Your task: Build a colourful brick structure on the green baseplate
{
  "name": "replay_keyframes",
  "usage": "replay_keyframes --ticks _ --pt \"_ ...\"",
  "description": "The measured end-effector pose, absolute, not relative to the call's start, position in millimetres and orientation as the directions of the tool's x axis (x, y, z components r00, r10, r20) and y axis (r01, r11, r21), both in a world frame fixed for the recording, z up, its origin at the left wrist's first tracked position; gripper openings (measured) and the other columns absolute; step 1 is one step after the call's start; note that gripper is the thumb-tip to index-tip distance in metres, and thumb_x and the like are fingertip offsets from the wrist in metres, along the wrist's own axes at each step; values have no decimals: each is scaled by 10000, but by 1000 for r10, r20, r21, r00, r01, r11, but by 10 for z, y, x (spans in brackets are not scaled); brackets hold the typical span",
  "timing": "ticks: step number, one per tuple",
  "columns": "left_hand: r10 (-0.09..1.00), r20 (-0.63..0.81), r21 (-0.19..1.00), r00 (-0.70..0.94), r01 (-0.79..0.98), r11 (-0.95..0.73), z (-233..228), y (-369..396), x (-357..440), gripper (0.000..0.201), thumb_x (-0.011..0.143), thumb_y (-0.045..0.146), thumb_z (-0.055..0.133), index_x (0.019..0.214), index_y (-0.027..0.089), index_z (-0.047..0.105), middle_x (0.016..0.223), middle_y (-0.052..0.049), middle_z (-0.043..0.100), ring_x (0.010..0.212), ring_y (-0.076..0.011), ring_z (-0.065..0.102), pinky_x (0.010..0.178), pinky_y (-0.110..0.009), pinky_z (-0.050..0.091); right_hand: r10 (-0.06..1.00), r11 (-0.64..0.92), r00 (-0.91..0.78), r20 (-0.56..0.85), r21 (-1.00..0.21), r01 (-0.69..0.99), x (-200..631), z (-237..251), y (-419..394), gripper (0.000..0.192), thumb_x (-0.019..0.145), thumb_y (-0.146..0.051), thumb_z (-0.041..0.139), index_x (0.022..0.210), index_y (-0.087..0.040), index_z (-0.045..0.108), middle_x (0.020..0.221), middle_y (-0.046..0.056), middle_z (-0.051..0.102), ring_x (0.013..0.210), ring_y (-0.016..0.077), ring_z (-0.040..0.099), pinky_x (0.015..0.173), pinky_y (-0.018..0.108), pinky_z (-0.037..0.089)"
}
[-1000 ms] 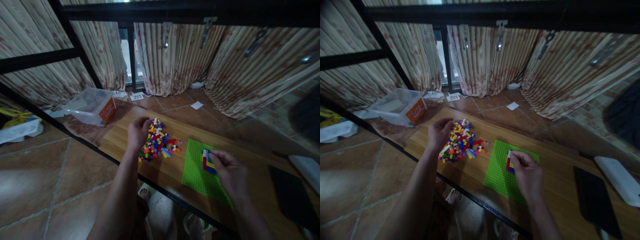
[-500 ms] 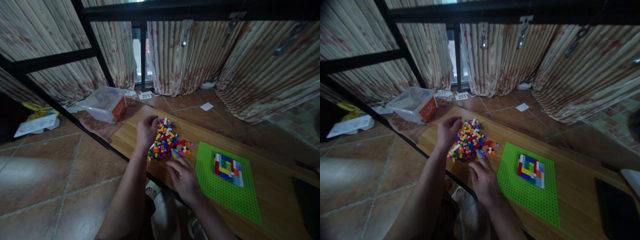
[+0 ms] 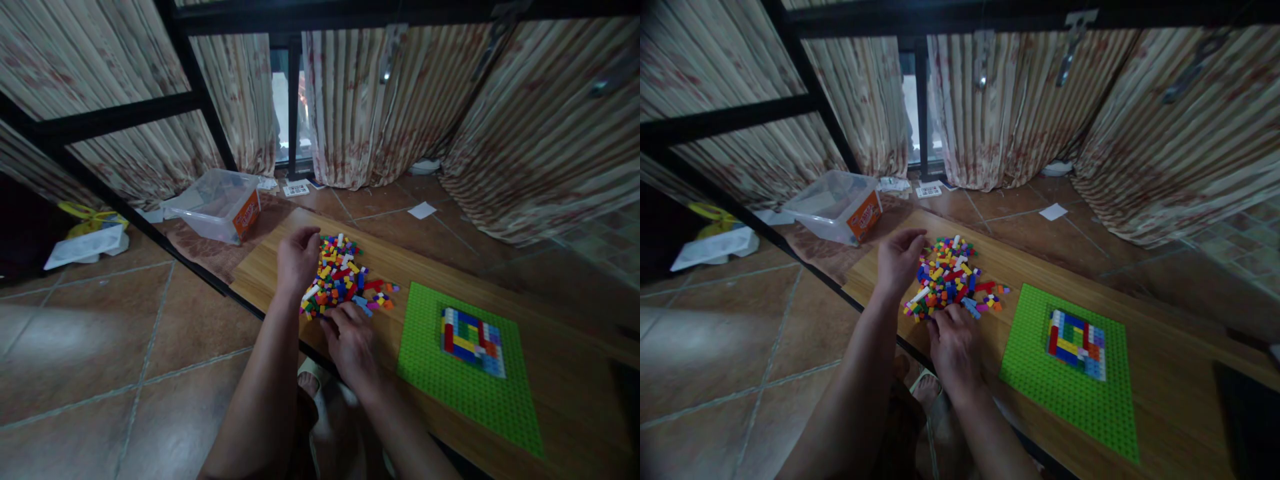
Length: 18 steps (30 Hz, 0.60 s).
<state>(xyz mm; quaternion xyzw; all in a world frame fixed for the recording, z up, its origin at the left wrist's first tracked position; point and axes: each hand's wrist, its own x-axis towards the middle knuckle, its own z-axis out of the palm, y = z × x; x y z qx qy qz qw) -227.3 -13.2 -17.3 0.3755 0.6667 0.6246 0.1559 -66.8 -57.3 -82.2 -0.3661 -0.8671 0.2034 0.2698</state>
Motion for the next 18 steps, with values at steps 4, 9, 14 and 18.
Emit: replay_keyframes --ticks 4,9,14,18 --pt "698 243 955 -674 294 -49 -162 -140 -2276 234 796 198 542 951 129 703 765 -50 714 669 -139 656 617 -227 504 732 669 -597 329 -514 537 -670 -831 -563 123 890 -194 531 858 -204 650 884 61 594 883 203 549 814 349 466" --pt "699 247 949 -671 314 -33 -167 -140 -2259 239 797 218 550 959 134 705 826 -64 726 739 -155 666 668 -242 518 725 677 -619 301 -475 562 -654 -807 -569 120 902 -202 509 856 -198 621 871 68 584 903 218 537 813 363 457" --pt "707 236 948 -666 319 -16 -163 -140 -2240 251 799 228 546 972 137 704 875 -71 732 792 -166 676 711 -253 521 733 671 -615 291 -460 582 -639 -749 -594 113 909 -212 499 876 -200 607 881 76 579 898 226 531 804 372 452" --pt "709 243 945 -661 328 -19 -161 -137 -2227 258 799 247 551 969 132 706 864 -73 732 788 -169 676 695 -250 510 730 676 -618 291 -439 592 -640 -743 -594 87 890 -189 522 845 -203 595 870 78 589 890 233 535 799 376 449"
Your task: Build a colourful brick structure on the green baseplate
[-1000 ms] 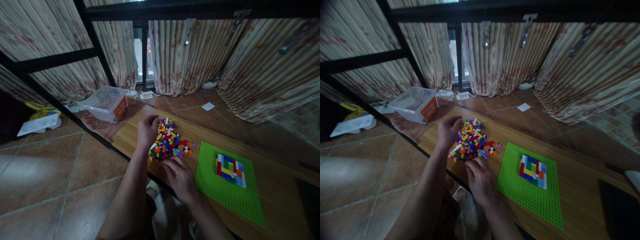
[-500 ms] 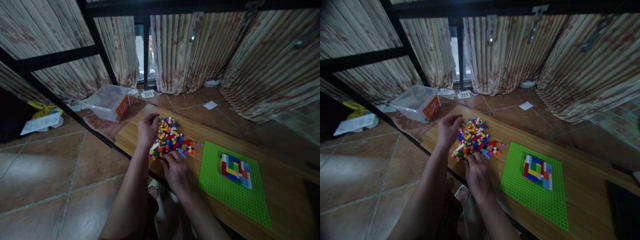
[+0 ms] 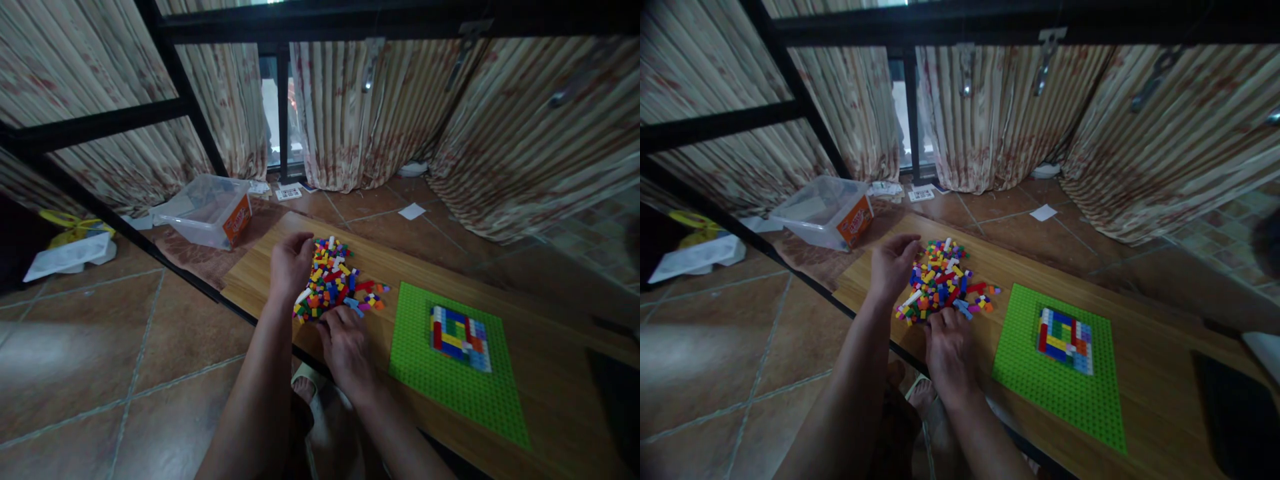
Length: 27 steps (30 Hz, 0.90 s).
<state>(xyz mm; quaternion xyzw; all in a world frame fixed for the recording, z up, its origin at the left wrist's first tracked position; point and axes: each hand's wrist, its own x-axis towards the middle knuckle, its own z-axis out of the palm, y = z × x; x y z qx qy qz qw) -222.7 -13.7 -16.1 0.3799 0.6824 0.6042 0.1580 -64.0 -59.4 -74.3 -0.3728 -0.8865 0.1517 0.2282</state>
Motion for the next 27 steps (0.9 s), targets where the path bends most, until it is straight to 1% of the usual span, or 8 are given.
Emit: replay_keyframes --ticks 4,7,10,15,20,23,25,27 --pt "718 234 939 -655 344 9 -157 -136 -2217 263 796 249 552 970 126 706 851 -73 731 778 -170 673 694 -251 503 751 650 -600 276 -475 594 -626 -742 -587 110 891 -163 500 841 -200 590 871 78 614 881 229 561 778 357 455" --pt "720 234 937 -653 349 12 -158 -131 -2216 271 796 260 553 974 122 705 836 -75 729 759 -171 669 677 -252 499 788 587 -560 254 -585 560 -556 -700 -582 126 900 -163 481 880 -203 598 865 58 650 825 200 603 721 316 460" --pt "726 227 939 -649 345 14 -153 -127 -2213 268 794 261 553 967 124 705 833 -75 729 748 -167 666 669 -246 497 826 512 -515 228 -685 519 -420 -611 -567 130 892 -180 493 868 -221 614 826 30 678 748 173 629 666 287 461" --pt "734 212 945 -645 327 15 -147 -122 -2200 282 776 274 574 975 125 707 809 -70 723 704 -163 656 625 -231 485 858 447 -464 220 -765 464 -99 -379 -467 155 872 -189 513 892 -228 662 888 27 699 794 159 655 722 282 492" --pt "738 229 941 -635 338 -1 -176 -92 -2195 280 770 276 571 956 123 714 801 -68 722 678 -157 645 608 -225 479 913 390 -330 240 -749 536 409 -191 -211 198 871 -262 517 915 -235 708 932 42 721 869 186 665 793 336 506" --pt "736 246 931 -631 366 3 -197 -73 -2188 282 763 282 579 949 123 718 789 -65 720 672 -156 639 599 -223 476 948 318 -226 226 -735 599 791 -164 -49 213 834 -337 553 889 -231 729 953 52 731 857 202 677 775 349 521" --pt "741 253 927 -622 376 0 -210 -62 -2175 275 760 283 582 937 128 722 779 -60 718 670 -156 637 595 -221 475 966 256 -149 211 -710 656 1023 -173 23 217 801 -368 575 850 -233 737 912 48 737 811 203 683 741 342 526" --pt "746 260 924 -613 382 -8 -222 -53 -2152 270 760 288 583 931 135 725 766 -54 714 664 -156 635 591 -221 475 972 228 -128 196 -673 703 1209 -195 61 213 772 -382 596 824 -236 741 879 43 742 764 204 684 703 334 523"
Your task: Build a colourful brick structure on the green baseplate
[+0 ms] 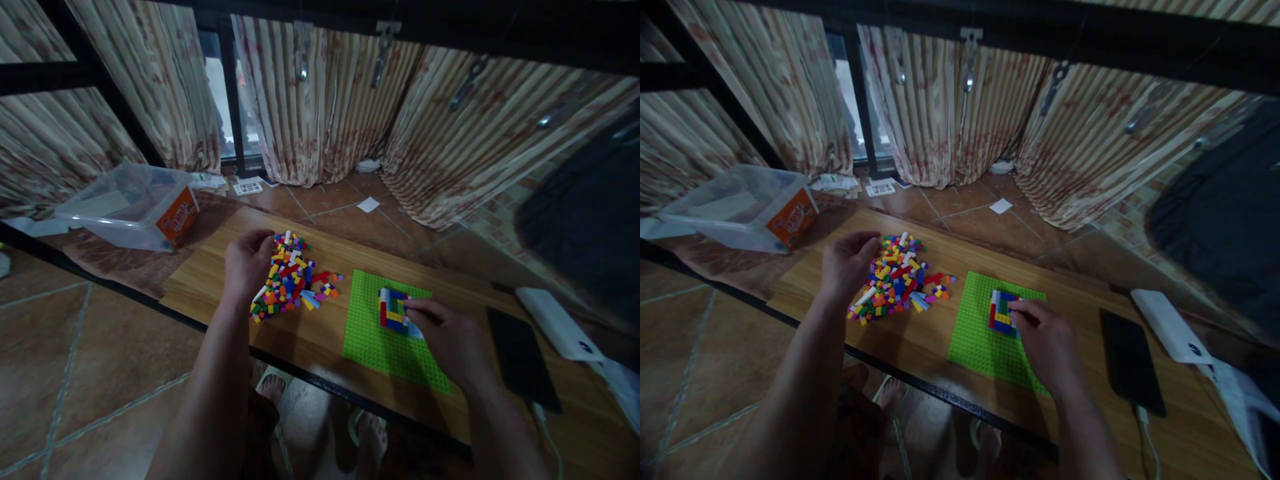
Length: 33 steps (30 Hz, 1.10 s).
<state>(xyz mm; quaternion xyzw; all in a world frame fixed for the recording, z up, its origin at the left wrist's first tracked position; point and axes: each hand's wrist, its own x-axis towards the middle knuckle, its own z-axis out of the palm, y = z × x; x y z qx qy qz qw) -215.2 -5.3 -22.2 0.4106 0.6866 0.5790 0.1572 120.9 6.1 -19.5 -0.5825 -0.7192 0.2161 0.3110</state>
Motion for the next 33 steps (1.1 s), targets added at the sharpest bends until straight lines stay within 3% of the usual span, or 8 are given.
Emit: replay_keyframes --ticks 5,12,19,25,29,33 --pt "749 264 916 -607 400 2 -220 -25 -2061 261 760 289 586 925 144 729 761 -54 716 659 -160 635 590 -223 475 986 165 -135 94 -559 813 1438 -270 75 224 753 -400 599 820 -242 743 779 29 742 667 208 675 616 322 487" --pt "778 244 912 -578 411 19 -192 11 -1973 251 756 255 576 920 143 730 747 -37 716 634 -143 621 567 -210 462 969 247 -199 148 -492 835 1429 -328 66 198 764 -357 558 767 -255 728 768 24 734 667 206 666 632 329 479" --pt "776 259 905 -574 425 12 -200 20 -1974 257 754 261 573 913 136 733 736 -41 709 616 -137 605 548 -209 447 971 239 -198 133 -510 827 1339 -345 81 188 780 -350 565 812 -245 718 835 30 733 712 201 669 665 328 487" --pt "797 263 894 -543 448 10 -205 -9 -1999 284 751 260 545 930 132 724 723 -37 692 614 -139 584 563 -218 439 910 407 -356 213 -624 668 813 -403 -28 199 855 -300 505 855 -229 691 884 36 704 816 184 657 770 328 488" --pt "945 104 806 -310 583 103 -246 -84 -2064 179 696 219 564 754 150 719 587 5 620 535 -125 526 510 -208 384 858 488 -468 211 -620 614 454 -489 -95 203 873 -241 483 872 -218 685 872 36 684 810 179 649 754 319 482" --pt "993 -69 722 -101 682 119 -259 -178 -2149 169 628 208 639 773 169 718 720 -15 679 688 -170 606 605 -228 445 838 520 -502 215 -596 612 246 -589 -77 199 871 -195 482 898 -218 678 902 34 680 841 178 645 778 314 474"
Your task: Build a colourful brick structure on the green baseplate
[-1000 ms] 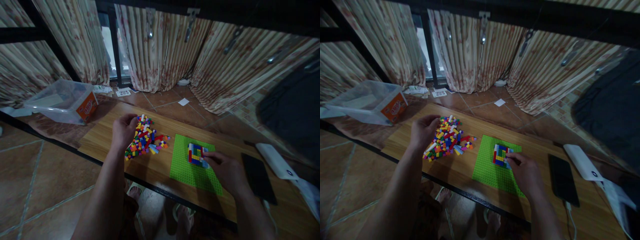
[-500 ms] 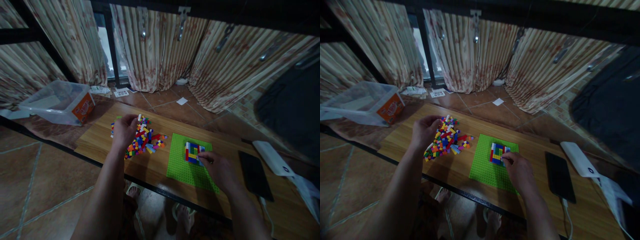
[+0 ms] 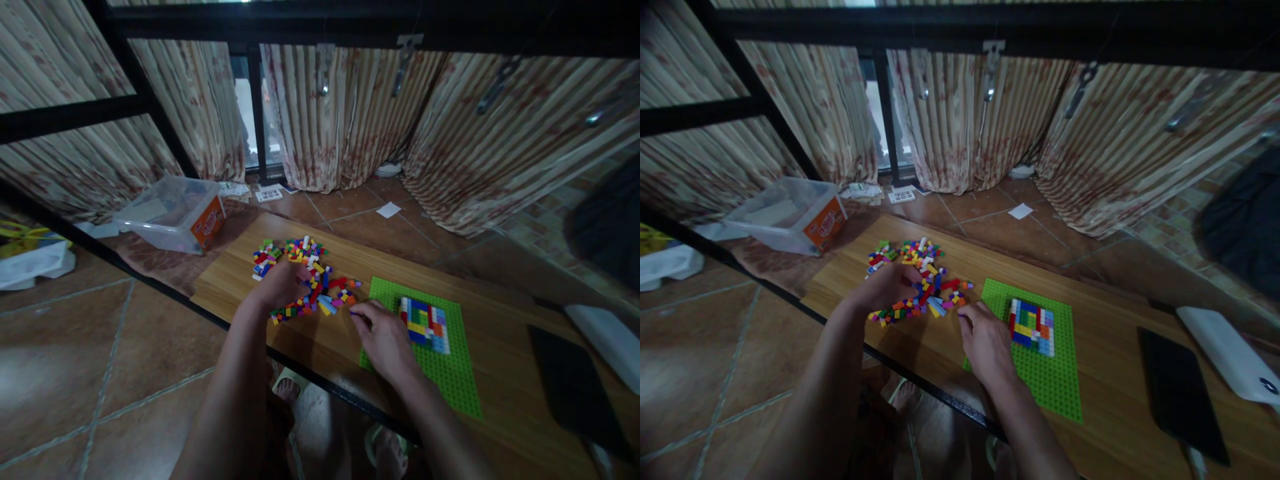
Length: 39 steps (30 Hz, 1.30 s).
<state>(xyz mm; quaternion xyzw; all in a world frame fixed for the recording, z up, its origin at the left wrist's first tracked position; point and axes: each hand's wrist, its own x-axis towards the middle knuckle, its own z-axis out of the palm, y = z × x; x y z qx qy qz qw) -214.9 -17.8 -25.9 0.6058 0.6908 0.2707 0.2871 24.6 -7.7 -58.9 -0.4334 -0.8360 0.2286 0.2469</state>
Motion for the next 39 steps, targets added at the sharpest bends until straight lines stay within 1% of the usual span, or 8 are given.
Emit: replay_keyframes --ticks 7,11,15,20,26,29,32,39 --pt "968 -208 417 -138 883 215 -189 -287 -2131 316 625 202 711 939 175 691 934 -73 704 839 -218 635 708 -272 454 857 499 -458 237 -604 621 50 -673 -18 197 871 -186 504 940 -234 683 966 29 691 878 183 646 801 308 468" --pt "972 -187 394 -145 895 210 -192 -304 -2070 237 675 207 682 912 188 684 934 -73 705 849 -220 639 703 -271 447 868 480 -433 243 -636 604 26 -670 -29 162 864 -210 532 919 -237 682 939 24 694 849 186 650 788 309 464" --pt "978 -138 469 -156 860 203 -238 -283 -2080 228 689 168 655 914 191 682 911 -57 712 844 -213 646 705 -266 449 870 469 -425 250 -687 555 35 -624 -68 173 868 -222 528 914 -235 693 936 26 695 851 180 648 784 305 458" --pt "999 -26 727 -31 686 41 -278 -239 -2105 189 723 189 656 908 167 687 906 -56 716 828 -188 648 745 -268 479 911 366 -351 217 -816 447 24 -554 -111 188 866 -279 534 913 -209 702 897 39 697 789 169 633 728 298 462" --pt "981 24 960 193 270 -77 -183 -246 -1977 236 777 269 679 978 147 667 940 -78 696 839 -171 642 756 -274 502 969 -67 -231 -84 -994 82 4 -483 -95 297 794 -459 625 926 -202 699 789 22 700 626 130 573 585 263 435" --pt "960 19 995 281 84 -44 -131 -247 -1854 272 798 278 682 1029 142 641 966 -81 685 868 -165 641 798 -287 502 928 -300 -284 -241 -936 -184 25 -405 -88 354 728 -498 692 936 -212 691 834 15 700 596 95 548 542 229 412" --pt "939 28 1000 342 -8 -27 -103 -231 -1719 261 814 270 677 1034 136 636 972 -82 681 884 -162 639 835 -298 493 887 -414 -350 -301 -852 -319 58 -325 -83 343 670 -443 767 927 -225 702 776 -12 679 607 80 548 557 209 413" --pt "936 -18 994 351 -95 55 -130 -184 -1570 324 804 265 687 1100 144 632 1027 -74 673 888 -144 622 818 -271 477 914 -384 -283 -292 -849 -364 147 -291 -48 296 579 -340 842 822 -208 736 696 -26 653 611 69 535 576 207 419"
